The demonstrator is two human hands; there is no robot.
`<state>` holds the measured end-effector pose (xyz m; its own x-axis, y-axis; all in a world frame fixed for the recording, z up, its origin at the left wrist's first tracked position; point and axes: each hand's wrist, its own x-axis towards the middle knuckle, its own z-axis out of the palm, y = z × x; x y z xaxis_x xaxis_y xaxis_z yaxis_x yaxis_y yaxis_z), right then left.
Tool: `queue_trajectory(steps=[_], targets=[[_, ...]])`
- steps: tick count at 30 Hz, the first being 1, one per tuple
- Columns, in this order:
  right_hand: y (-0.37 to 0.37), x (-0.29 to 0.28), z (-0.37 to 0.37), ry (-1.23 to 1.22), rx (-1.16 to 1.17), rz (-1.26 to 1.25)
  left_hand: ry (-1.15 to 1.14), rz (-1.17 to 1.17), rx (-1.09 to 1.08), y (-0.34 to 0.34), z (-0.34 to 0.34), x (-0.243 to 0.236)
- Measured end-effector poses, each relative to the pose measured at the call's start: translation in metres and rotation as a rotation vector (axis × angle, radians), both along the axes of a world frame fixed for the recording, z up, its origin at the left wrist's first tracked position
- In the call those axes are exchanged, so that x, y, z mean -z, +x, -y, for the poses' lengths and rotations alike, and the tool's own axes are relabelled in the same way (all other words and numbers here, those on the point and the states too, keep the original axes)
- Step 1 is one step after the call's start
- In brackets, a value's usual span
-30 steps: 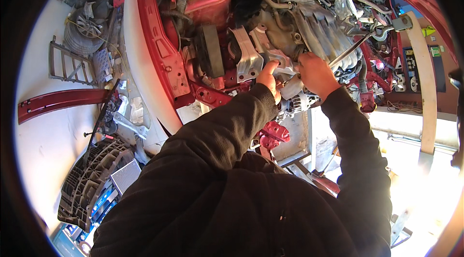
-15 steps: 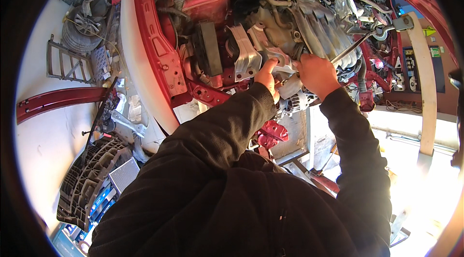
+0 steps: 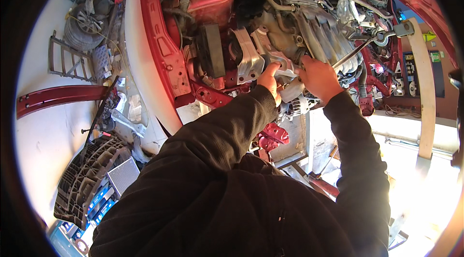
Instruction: The person works on a car engine with the hood open, using a wrench to tighten bolts on a metal bracket. They retrieve a socket from a toolbox and attach it to the wrench before continuing to tighten bolts on the engine.
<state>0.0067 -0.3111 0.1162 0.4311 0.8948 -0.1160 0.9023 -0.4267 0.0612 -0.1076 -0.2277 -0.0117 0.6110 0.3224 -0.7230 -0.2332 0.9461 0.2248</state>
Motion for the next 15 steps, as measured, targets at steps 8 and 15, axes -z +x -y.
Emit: queue_trajectory(steps=[8,15], targets=[[0.0006,-0.0027,-0.0005,-0.036,0.017,0.024,0.0,-0.001,0.011,0.0024,0.0005,0.0067],[-0.0031,-0.0057,-0.0058,-0.136,0.044,0.015,-0.062,0.016,0.041,0.0017,-0.001,0.0084]])
